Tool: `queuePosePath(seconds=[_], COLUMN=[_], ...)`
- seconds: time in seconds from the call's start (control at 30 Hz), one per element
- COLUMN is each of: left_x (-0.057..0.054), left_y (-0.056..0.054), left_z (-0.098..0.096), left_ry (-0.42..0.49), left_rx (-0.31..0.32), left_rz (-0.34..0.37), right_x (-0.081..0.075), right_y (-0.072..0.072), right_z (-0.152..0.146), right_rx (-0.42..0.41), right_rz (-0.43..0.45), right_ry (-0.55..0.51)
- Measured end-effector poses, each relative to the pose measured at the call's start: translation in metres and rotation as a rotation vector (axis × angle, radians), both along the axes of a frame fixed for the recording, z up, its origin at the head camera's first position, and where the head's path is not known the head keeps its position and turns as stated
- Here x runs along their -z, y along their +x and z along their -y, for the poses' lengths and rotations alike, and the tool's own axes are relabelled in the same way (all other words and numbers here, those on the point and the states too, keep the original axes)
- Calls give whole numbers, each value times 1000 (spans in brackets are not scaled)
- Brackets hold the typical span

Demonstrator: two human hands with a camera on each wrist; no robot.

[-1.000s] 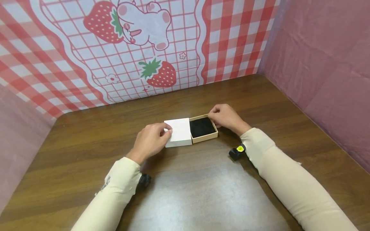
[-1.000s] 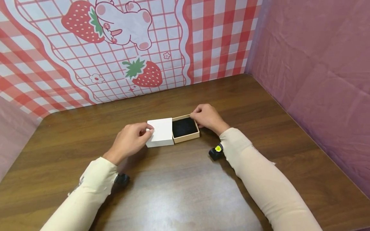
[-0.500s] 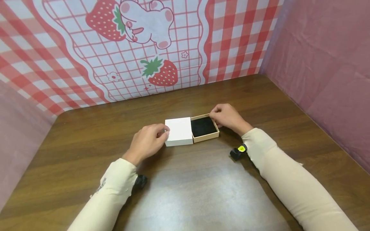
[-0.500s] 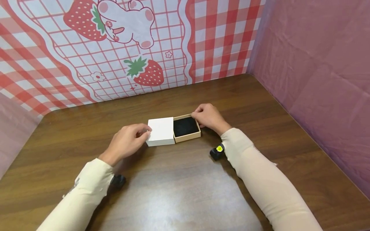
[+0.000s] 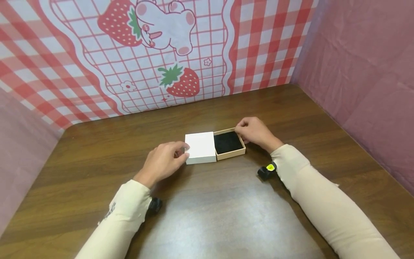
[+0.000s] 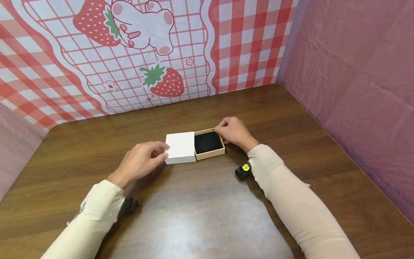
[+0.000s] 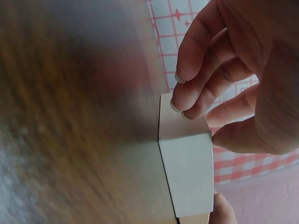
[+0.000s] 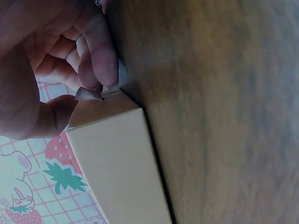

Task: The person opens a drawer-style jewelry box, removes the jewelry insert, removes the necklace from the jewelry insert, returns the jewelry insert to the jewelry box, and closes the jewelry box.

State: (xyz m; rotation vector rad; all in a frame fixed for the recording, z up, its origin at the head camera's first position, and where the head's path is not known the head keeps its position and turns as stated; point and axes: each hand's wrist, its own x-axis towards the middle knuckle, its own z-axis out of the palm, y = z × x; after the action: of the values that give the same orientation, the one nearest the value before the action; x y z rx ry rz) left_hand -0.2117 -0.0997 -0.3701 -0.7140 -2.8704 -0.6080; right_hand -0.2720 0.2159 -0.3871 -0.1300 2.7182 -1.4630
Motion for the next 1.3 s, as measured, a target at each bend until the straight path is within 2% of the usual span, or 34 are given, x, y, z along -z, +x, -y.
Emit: queuePosePath(seconds=[0.27,0.7,0.97,1.3], left_x=[-1,2,4,4], left_y=[4,5,7,8], left_z=[1,2,2,2], left_ry=[12,30,36,19], left_rx=[10,0,16,29], left_rz=[-9,30,16,0], right_x=[-1,0,-1,-2], right_y=[0,-1,0,1], right_z=[1,1,0,0], right_rx=[-2,-6,-36,-32], right_rz=[-6,-6,-3,-10], right_ry=[6,16,43,65])
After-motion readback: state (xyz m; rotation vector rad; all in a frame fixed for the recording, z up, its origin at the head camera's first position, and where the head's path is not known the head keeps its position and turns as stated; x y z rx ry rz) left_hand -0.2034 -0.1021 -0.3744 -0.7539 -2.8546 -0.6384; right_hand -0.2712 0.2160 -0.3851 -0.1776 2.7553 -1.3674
